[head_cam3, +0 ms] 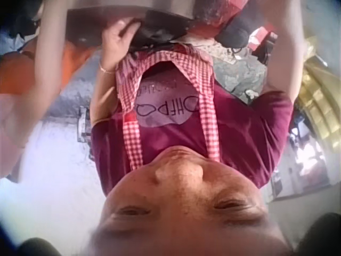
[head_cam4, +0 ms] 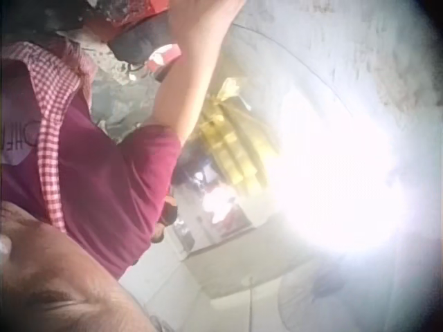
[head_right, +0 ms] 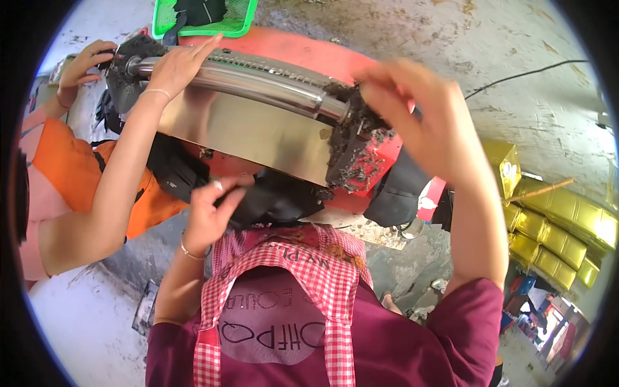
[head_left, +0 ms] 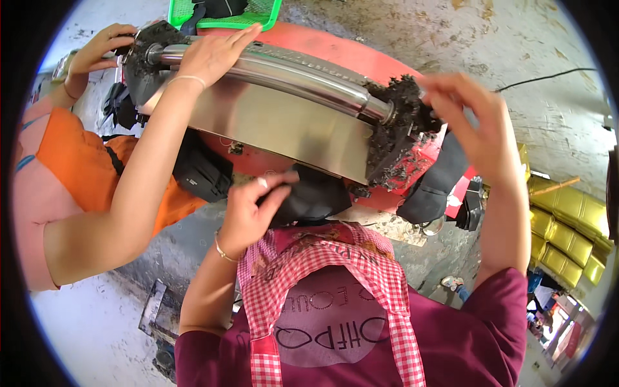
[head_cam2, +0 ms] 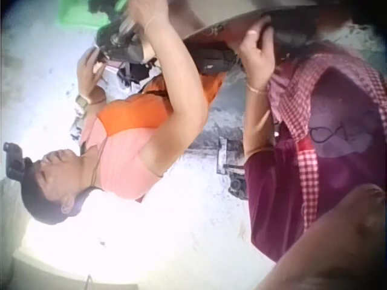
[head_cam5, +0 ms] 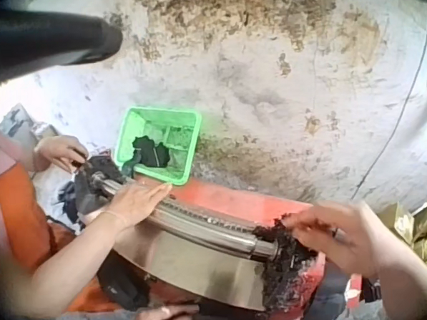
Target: The person carries bundles of black material to a workstation and feeds the individual pieces through a rolling machine by hand.
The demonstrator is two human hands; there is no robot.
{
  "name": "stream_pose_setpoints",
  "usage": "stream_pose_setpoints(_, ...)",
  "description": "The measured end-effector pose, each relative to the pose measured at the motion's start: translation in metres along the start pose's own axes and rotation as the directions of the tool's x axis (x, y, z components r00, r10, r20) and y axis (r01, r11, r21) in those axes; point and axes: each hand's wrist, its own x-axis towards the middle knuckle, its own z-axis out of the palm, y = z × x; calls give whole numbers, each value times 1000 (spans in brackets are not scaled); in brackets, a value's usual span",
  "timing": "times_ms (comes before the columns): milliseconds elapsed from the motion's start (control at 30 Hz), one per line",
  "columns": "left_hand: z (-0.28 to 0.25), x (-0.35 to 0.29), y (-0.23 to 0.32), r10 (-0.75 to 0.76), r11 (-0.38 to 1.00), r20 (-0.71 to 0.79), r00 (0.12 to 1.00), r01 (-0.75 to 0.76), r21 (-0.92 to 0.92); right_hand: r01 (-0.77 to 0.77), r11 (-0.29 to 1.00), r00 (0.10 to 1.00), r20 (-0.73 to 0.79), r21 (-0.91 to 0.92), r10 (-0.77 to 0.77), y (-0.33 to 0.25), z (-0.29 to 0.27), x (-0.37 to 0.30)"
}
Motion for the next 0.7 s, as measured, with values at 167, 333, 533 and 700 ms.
stream_pose_setpoints(167, -6, 43, -27, -187, 979, -193, 963, 167, -116, 5, 996, 794, 605, 89, -58, 46, 39, 134)
stream_pose_setpoints(333, -2, 99, -16, -184, 960, -219, 958, 223, 167, -99, 991, 510, 860, 85, -23, 79, 103, 177)
stream_pose_setpoints(533, -36, 55, -20, -386, 922, 62, 920, 386, 18, -433, 900, 456, 873, 46, 175, 95, 108, 190)
stream_pose_setpoints(700, 11, -12, -83, -263, 964, 52, 963, 260, 53, -590, 618, 710, 699, 521, 89, 78, 86, 196)
